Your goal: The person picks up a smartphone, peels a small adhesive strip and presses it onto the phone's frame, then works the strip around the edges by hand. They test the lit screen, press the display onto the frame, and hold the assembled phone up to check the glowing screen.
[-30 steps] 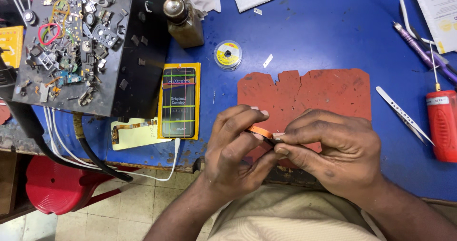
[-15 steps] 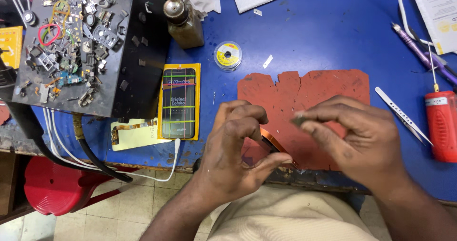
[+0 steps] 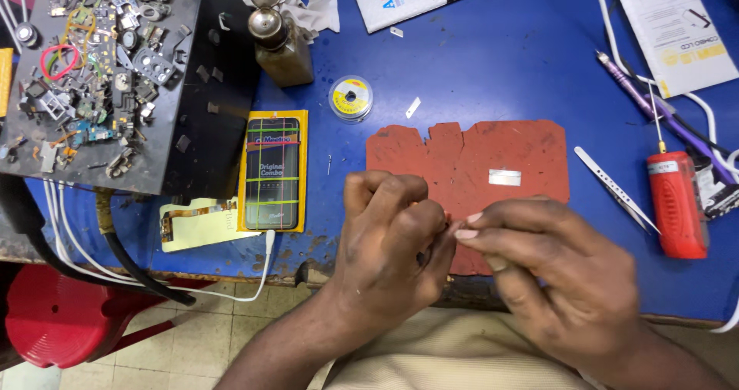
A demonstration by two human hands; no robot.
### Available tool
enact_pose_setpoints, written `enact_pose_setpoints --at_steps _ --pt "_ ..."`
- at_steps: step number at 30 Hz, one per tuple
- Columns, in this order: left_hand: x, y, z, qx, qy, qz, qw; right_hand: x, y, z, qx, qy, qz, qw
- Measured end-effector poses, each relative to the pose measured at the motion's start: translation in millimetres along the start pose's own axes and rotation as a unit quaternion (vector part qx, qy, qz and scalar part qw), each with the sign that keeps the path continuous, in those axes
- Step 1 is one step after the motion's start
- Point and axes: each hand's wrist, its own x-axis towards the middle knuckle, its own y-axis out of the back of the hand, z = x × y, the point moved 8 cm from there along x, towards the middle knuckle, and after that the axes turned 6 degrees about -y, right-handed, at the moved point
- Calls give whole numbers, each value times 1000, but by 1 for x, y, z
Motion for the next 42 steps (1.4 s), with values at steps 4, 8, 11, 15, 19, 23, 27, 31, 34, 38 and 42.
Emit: enact_pose_setpoints --at_steps 4,8,11,15,19,23,27,31,34,38,42 --pt "-4 -8 1 10 -4 -5 1000 -7 -9 8 -3 -41 0 999" --pt "-8 -12 2 11 -2 -7 1000 -15 -10 11 4 -53 13 999" --pt "-8 -14 4 16 -4 -6 1000 -19 -10 12 16 -60 17 998" --pt "-6 -15 6 19 -10 -1 1000 -18 -9 12 25 -70 21 997" --pt "-5 -18 11 14 -19 3 1000 -13 -4 5 -23 -61 34 997" --pt "-5 -23 10 -39 -28 26 998 -7 -1 -9 -142 -36 53 988" --pt "-13 -21 4 -56 -17 90 994 0 0 -18 -188 -3 55 981" --pt "-16 -30 -4 -75 12 104 992 4 -3 -19 -221 1 68 973" --pt "-15 -30 -3 -49 7 116 992 5 -4 -19 -224 -2 74 972" --pt "-11 -29 -2 -39 5 128 991 6 -5 -19 -239 2 78 968" --pt "-10 -28 -2 -44 7 131 990 7 -7 -20 -242 17 67 968"
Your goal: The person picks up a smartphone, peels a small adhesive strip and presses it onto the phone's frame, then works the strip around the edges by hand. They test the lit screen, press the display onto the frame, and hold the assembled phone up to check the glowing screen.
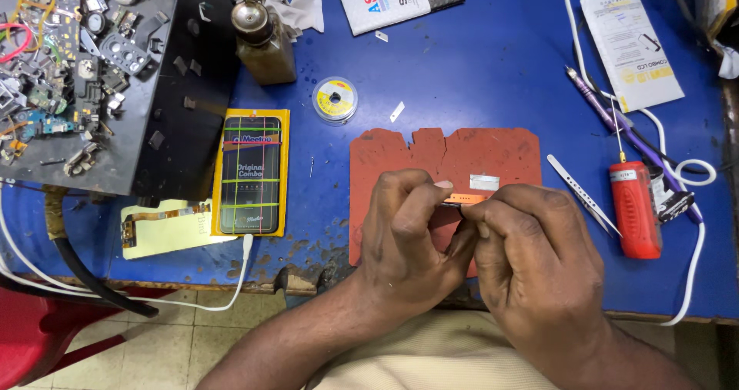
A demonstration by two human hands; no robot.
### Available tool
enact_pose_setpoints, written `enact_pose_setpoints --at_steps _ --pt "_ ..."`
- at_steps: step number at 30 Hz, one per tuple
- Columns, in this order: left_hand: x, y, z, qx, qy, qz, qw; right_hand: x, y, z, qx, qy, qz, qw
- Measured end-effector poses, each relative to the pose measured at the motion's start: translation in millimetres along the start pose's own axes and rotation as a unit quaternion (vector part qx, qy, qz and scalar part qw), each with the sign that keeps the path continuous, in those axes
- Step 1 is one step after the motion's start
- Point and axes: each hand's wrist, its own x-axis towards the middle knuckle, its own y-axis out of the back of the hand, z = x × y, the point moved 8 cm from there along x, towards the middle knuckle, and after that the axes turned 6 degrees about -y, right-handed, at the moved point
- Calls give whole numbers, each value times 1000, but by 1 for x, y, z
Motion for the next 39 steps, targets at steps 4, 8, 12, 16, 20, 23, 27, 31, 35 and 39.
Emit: enact_pose_setpoints --at_steps 4,8,12,16,20,23,27,31,35,39 --pt "0 -1 -1 -2 -3 -2 1000 1 -1 -1 1 1 5 1000" --pt "0 -3 -1 -7 0 0 1000 3 -2 -1 9 -2 7 1000" --pt "1 -3 -1 -3 -2 5 1000 4 -3 -2 12 -5 14 1000" --pt "1 -2 0 -2 -4 10 1000 5 -4 -4 8 0 17 1000" --pt "1 -3 1 2 -10 13 1000 6 -5 -10 4 14 20 1000" --pt "1 -3 1 -3 -14 8 1000 6 -5 -11 -3 21 22 1000" --pt "0 -4 -5 -29 18 -7 999 7 -4 -2 34 13 0 999" --pt "-1 -5 -2 -31 -2 -19 999 7 -3 8 72 -9 -4 997" --pt "1 -5 -2 -23 -4 -23 999 4 0 6 43 30 -9 999" --pt "2 -6 2 -26 -10 -27 999 4 -2 23 201 -45 -15 978"
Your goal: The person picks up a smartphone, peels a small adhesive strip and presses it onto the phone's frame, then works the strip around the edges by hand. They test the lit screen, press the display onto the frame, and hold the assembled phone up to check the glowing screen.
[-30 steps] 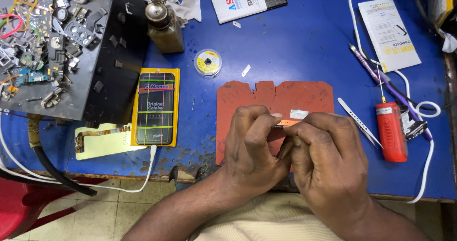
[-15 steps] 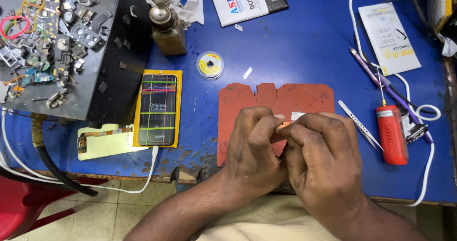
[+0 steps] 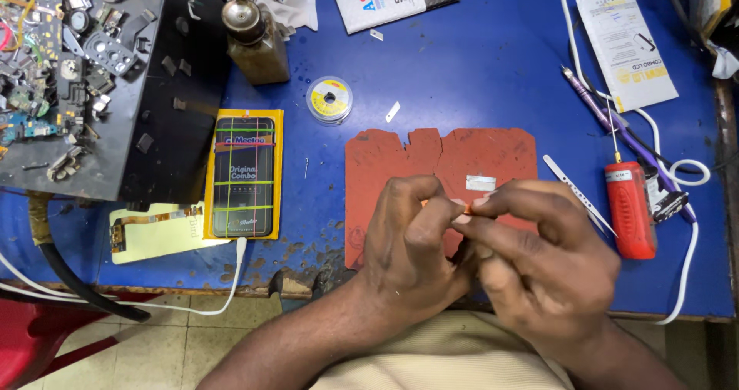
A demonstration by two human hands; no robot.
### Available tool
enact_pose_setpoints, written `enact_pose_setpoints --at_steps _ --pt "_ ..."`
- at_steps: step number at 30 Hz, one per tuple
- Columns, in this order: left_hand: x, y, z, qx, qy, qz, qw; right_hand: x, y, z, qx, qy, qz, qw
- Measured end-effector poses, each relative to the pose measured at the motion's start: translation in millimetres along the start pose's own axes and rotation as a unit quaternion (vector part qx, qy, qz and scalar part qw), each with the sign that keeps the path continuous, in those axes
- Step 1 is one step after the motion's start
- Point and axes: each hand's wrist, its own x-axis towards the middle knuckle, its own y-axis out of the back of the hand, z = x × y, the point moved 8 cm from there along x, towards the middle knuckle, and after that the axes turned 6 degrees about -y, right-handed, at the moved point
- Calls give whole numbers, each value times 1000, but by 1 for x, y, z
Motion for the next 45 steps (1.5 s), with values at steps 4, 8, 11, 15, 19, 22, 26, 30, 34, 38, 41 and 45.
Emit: enact_pose_setpoints --at_steps 4,8,11,15,19,22,26,30,34,38,41,45 --pt "2 3 -8 9 25 18 999 -11 9 -20 -102 156 -4 982" --pt "4 8 -14 19 46 27 998 -14 15 21 16 -42 33 998" --pt "5 9 -16 18 57 37 998 -20 5 44 107 -107 32 988" --pt "3 15 -22 19 75 49 996 -29 -8 52 186 -129 6 974" --pt "-3 31 -36 11 127 69 989 -21 -12 65 148 -171 0 974" --pt "-16 42 -56 -88 221 95 967 -6 -6 98 3 -251 -25 968" --pt "-26 49 -69 -163 260 121 944 9 -18 99 -229 -97 -135 959" --pt "-28 51 -72 -158 259 121 945 14 -28 108 -244 -107 -186 946" --pt "-30 50 -76 -169 279 120 938 26 -35 111 -216 -150 -221 939" --pt "-30 50 -77 -191 277 113 935 25 -25 83 -91 -180 -114 973" --pt "-29 51 -74 -180 255 115 943 19 -22 43 39 -98 -6 994" --pt "-29 55 -70 -113 252 99 956 18 -38 13 86 -25 33 995"
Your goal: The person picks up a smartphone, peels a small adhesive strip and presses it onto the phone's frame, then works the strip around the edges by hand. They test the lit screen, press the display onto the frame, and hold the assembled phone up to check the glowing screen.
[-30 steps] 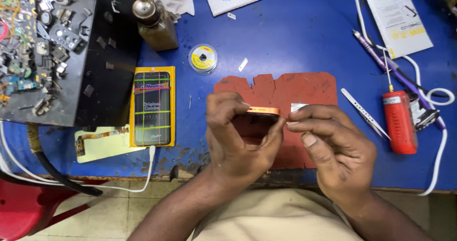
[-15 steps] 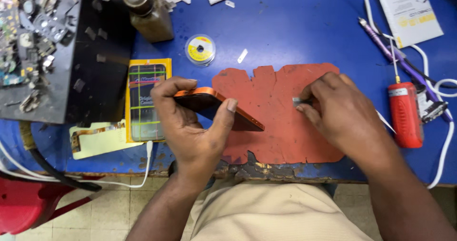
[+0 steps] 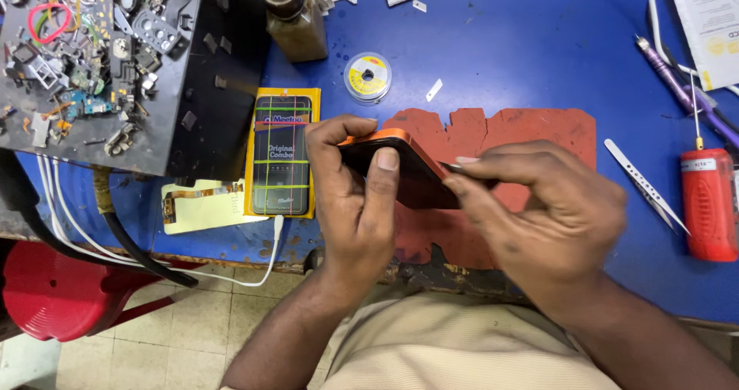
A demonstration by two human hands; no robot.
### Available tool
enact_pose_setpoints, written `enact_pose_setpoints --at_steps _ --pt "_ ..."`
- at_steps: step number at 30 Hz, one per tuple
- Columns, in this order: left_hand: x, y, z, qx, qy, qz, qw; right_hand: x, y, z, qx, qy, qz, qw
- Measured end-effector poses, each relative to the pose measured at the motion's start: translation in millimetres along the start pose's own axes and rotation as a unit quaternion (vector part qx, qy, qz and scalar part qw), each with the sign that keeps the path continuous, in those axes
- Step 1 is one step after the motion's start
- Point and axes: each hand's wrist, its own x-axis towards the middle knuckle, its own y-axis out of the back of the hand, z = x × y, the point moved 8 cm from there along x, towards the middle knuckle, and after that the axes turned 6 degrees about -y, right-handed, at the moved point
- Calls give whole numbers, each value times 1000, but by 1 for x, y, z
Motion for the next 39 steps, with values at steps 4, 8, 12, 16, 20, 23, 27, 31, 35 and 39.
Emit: enact_pose_setpoints --at_steps 4,8,12,16,20,23,27,31,35,39 --pt "-2 0 8 59 -16 1 998 1 -15 -11 -73 58 6 996" --pt "-2 1 10 70 -14 2 997 -2 -19 -14 -102 81 28 991" --pt "-2 1 11 75 -15 0 997 -5 -21 -11 -108 86 41 990" --pt "-2 1 14 94 -25 -4 995 -7 -20 -11 -115 92 36 988" --pt "-2 0 15 99 -26 -3 995 -6 -22 -15 -122 100 36 987" --pt "-2 0 16 114 -29 -5 993 -4 -23 -20 -133 108 35 985" --pt "-4 -3 18 141 -49 -13 989 -5 -27 -34 -189 181 43 964" --pt "-6 -5 18 124 -58 -25 990 -5 -25 -35 -164 182 41 969" --pt "-7 -3 20 130 -83 -41 987 2 -17 -16 -86 90 3 992" --pt "-6 -3 23 115 -122 -72 983 6 -12 -2 -15 54 -34 998"
